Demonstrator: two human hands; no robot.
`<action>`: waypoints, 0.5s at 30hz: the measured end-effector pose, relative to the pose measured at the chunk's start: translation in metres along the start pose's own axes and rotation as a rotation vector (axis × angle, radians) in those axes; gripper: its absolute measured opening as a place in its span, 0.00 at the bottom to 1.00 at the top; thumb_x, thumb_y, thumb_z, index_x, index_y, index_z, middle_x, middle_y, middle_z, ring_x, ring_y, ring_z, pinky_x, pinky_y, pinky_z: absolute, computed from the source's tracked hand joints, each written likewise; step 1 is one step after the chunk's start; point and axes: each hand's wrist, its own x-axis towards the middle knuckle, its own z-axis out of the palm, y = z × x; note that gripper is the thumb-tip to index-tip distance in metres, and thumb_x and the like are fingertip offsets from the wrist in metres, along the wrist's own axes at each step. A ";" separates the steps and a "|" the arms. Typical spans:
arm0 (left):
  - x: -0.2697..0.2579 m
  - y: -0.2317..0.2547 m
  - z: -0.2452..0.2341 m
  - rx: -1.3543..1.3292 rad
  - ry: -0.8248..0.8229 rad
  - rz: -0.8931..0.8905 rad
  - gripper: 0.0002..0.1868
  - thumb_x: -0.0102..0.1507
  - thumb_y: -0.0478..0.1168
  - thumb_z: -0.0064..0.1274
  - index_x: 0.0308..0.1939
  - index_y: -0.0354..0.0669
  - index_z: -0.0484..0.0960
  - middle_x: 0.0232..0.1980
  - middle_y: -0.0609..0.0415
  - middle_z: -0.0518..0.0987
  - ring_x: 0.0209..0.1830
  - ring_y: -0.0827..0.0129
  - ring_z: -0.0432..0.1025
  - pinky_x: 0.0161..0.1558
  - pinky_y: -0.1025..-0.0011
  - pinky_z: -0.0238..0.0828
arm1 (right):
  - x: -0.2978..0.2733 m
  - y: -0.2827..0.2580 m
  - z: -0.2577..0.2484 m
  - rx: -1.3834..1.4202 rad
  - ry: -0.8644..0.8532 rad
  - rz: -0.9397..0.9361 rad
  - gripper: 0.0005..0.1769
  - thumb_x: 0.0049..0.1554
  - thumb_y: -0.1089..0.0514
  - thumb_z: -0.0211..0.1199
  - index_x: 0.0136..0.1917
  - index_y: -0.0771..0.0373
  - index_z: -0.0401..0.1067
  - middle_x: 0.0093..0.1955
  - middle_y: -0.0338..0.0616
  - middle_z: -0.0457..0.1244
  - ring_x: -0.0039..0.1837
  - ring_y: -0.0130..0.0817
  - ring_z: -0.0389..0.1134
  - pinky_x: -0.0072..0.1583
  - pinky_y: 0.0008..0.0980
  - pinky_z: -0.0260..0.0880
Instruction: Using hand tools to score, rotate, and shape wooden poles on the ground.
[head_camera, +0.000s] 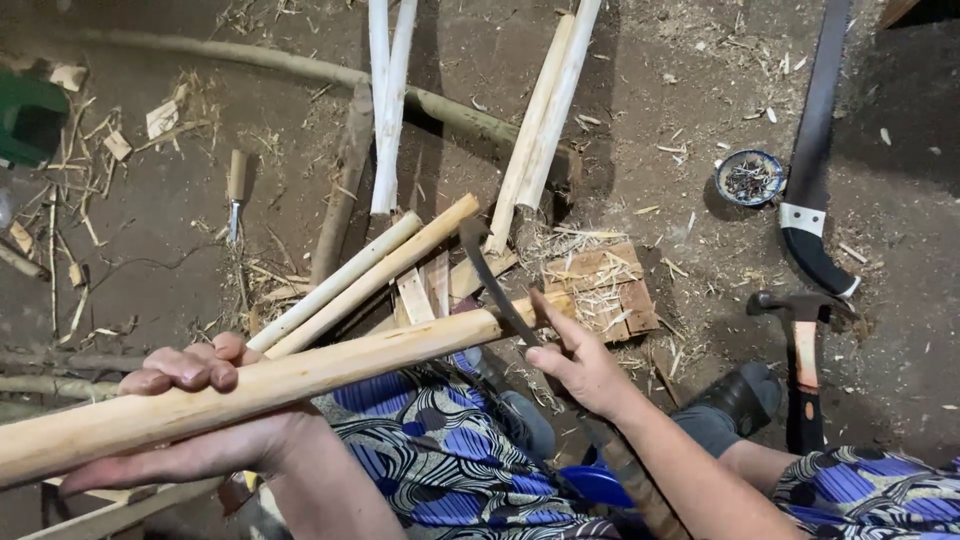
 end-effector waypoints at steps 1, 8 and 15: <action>-0.001 0.000 0.001 -0.003 0.000 0.000 0.33 0.39 0.75 0.38 0.23 0.50 0.68 0.17 0.64 0.60 0.15 0.79 0.56 0.21 0.82 0.54 | 0.003 0.004 -0.002 -0.001 0.002 -0.002 0.46 0.46 0.44 0.57 0.75 0.55 0.47 0.25 0.31 0.57 0.26 0.22 0.52 0.30 0.22 0.46; -0.001 -0.001 0.001 0.047 0.013 0.013 0.34 0.40 0.76 0.36 0.23 0.49 0.67 0.18 0.62 0.62 0.15 0.77 0.59 0.22 0.79 0.60 | 0.013 0.017 -0.019 -0.044 0.074 0.066 0.33 0.44 0.49 0.60 0.65 0.48 0.64 0.50 0.40 0.70 0.32 0.24 0.60 0.34 0.22 0.56; 0.004 -0.003 -0.001 0.062 0.105 0.044 0.35 0.38 0.76 0.36 0.25 0.49 0.70 0.20 0.61 0.65 0.18 0.75 0.62 0.24 0.75 0.66 | 0.017 0.028 -0.057 0.147 0.288 0.331 0.39 0.48 0.53 0.61 0.72 0.51 0.55 0.22 0.38 0.56 0.21 0.25 0.51 0.21 0.23 0.46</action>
